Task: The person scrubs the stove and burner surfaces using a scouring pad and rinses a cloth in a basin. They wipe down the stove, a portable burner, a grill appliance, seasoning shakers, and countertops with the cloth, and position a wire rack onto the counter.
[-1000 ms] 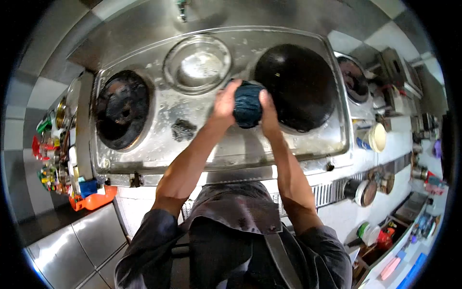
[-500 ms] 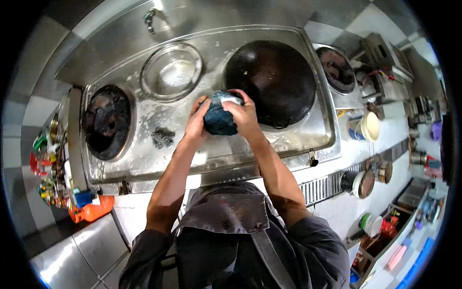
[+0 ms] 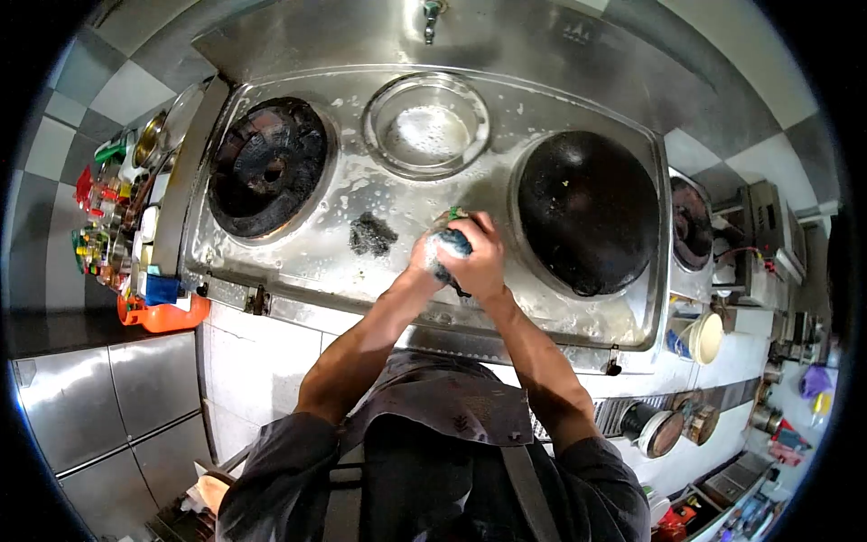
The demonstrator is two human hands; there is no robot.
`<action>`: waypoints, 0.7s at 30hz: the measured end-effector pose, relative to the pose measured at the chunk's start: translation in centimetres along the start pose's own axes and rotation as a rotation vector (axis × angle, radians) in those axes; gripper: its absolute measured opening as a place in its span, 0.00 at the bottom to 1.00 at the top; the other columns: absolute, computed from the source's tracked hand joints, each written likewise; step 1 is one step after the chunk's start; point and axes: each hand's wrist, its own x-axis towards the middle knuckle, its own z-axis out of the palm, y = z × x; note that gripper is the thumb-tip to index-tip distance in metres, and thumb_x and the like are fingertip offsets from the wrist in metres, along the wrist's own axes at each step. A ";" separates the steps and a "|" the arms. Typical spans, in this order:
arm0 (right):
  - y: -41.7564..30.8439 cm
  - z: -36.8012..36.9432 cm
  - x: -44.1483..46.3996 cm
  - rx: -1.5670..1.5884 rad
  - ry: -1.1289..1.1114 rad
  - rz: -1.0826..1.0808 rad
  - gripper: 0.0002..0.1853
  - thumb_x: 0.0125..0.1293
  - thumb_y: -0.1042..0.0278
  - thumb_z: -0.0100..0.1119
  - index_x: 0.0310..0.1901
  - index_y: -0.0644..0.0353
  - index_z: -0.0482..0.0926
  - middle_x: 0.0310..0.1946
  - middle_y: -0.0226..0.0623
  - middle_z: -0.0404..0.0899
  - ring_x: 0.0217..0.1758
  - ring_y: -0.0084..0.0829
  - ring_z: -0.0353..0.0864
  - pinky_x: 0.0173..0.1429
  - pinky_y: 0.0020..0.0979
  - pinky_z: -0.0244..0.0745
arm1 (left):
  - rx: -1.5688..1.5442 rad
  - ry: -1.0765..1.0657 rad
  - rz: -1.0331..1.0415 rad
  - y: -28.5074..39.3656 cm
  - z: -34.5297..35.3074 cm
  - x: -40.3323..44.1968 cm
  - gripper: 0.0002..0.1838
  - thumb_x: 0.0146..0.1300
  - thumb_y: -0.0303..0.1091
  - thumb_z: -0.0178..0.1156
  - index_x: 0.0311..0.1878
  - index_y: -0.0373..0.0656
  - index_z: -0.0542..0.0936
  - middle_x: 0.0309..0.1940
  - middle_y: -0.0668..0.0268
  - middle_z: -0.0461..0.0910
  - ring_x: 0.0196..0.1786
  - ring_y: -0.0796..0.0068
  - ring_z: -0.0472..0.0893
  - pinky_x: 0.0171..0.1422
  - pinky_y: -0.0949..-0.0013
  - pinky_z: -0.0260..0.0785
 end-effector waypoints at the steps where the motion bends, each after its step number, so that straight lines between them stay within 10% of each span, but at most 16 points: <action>1: 0.2 0.8 0.2 0.064 0.005 0.177 0.17 0.48 0.69 0.73 0.40 0.62 0.83 0.41 0.46 0.80 0.43 0.48 0.83 0.47 0.42 0.78 | 0.033 -0.006 0.061 0.2 -0.1 0.3 0.23 0.70 0.55 0.58 0.52 0.43 0.80 0.43 0.60 0.85 0.44 0.64 0.85 0.52 0.60 0.80; 4: 1.1 2.9 0.9 0.105 0.051 0.192 0.16 0.50 0.67 0.73 0.41 0.61 0.84 0.38 0.46 0.82 0.40 0.43 0.83 0.46 0.39 0.79 | 0.684 -0.034 0.337 1.1 -0.9 0.4 0.19 0.72 0.49 0.57 0.53 0.42 0.80 0.43 0.61 0.85 0.43 0.67 0.85 0.50 0.62 0.80; 5: 1.5 3.5 0.8 0.106 0.043 0.186 0.16 0.50 0.67 0.73 0.41 0.61 0.84 0.38 0.46 0.82 0.40 0.43 0.83 0.46 0.39 0.79 | 1.318 -0.050 0.545 1.6 -1.2 0.3 0.17 0.72 0.43 0.56 0.54 0.41 0.79 0.43 0.62 0.85 0.42 0.70 0.85 0.49 0.64 0.80; 10: 4.5 6.4 0.3 0.574 0.082 0.725 0.17 0.63 0.61 0.69 0.44 0.69 0.83 0.43 0.43 0.85 0.42 0.32 0.82 0.46 0.35 0.77 | 0.254 0.121 0.170 5.8 1.3 -1.1 0.14 0.71 0.37 0.59 0.52 0.37 0.81 0.40 0.63 0.85 0.38 0.72 0.84 0.45 0.70 0.77; 18: 4.8 10.9 0.3 1.116 0.092 1.190 0.19 0.74 0.52 0.57 0.53 0.59 0.81 0.48 0.33 0.82 0.49 0.27 0.81 0.53 0.33 0.77 | 0.920 0.114 0.336 10.3 2.5 -3.8 0.15 0.68 0.41 0.64 0.38 0.35 0.82 0.26 0.71 0.78 0.30 0.83 0.73 0.34 0.72 0.69; 21: 5.2 10.6 1.3 0.797 -0.198 1.147 0.24 0.74 0.47 0.55 0.59 0.60 0.78 0.53 0.35 0.79 0.56 0.28 0.77 0.58 0.32 0.74 | 1.523 0.049 0.443 12.4 -0.8 -3.3 0.20 0.68 0.49 0.63 0.43 0.39 0.84 0.37 0.60 0.82 0.38 0.66 0.80 0.42 0.63 0.73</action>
